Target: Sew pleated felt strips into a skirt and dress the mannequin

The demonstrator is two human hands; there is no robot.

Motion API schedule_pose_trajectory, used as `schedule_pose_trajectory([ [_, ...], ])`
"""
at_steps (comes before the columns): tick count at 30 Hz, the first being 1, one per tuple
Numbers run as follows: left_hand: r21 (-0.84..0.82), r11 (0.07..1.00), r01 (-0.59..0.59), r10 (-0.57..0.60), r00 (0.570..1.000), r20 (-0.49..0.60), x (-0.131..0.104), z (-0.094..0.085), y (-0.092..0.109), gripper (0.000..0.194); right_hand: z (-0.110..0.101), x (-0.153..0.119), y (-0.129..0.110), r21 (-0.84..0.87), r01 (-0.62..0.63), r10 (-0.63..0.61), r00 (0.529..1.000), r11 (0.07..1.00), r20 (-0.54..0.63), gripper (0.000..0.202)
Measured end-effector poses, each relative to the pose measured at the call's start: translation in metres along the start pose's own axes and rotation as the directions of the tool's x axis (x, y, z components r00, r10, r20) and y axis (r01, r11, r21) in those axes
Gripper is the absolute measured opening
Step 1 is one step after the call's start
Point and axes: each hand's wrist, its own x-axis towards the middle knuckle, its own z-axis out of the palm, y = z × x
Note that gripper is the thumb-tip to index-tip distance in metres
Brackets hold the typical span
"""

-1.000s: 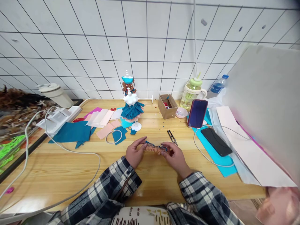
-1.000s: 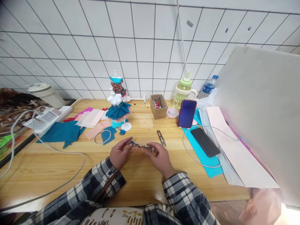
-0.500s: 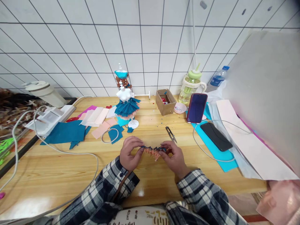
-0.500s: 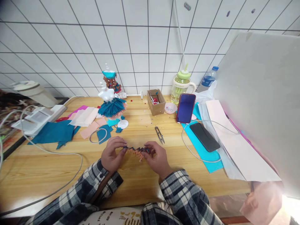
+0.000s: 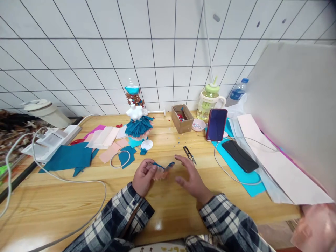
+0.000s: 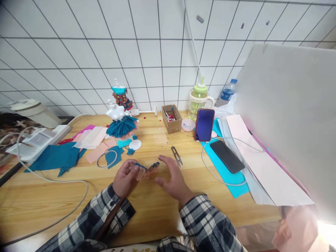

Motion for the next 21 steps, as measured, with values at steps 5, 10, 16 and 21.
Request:
schedule_pose_trajectory([
  [5,0.338,0.901,-0.273,0.199,0.951,0.237,-0.021,0.006,0.022,0.016,0.014,0.001,-0.018,-0.084,0.144,-0.137,0.987,0.986,0.080,0.048],
  [10,0.484,0.797,-0.360,0.302,0.933,0.197,-0.041,0.006,0.031,0.012,0.025,0.003,-0.028,-0.137,0.094,-0.091,0.995,0.986,0.029,0.006],
  [16,0.445,0.823,-0.353,0.425,0.902,-0.070,0.000,-0.034,0.084,0.047,-0.002,0.001,-0.040,-0.058,0.041,-0.045,0.997,0.997,-0.065,0.012],
  [21,0.361,0.853,-0.378,0.398,0.917,0.021,0.086,-0.062,0.157,0.075,-0.031,0.000,-0.070,-0.028,0.032,-0.031,0.999,0.999,0.020,0.013],
])
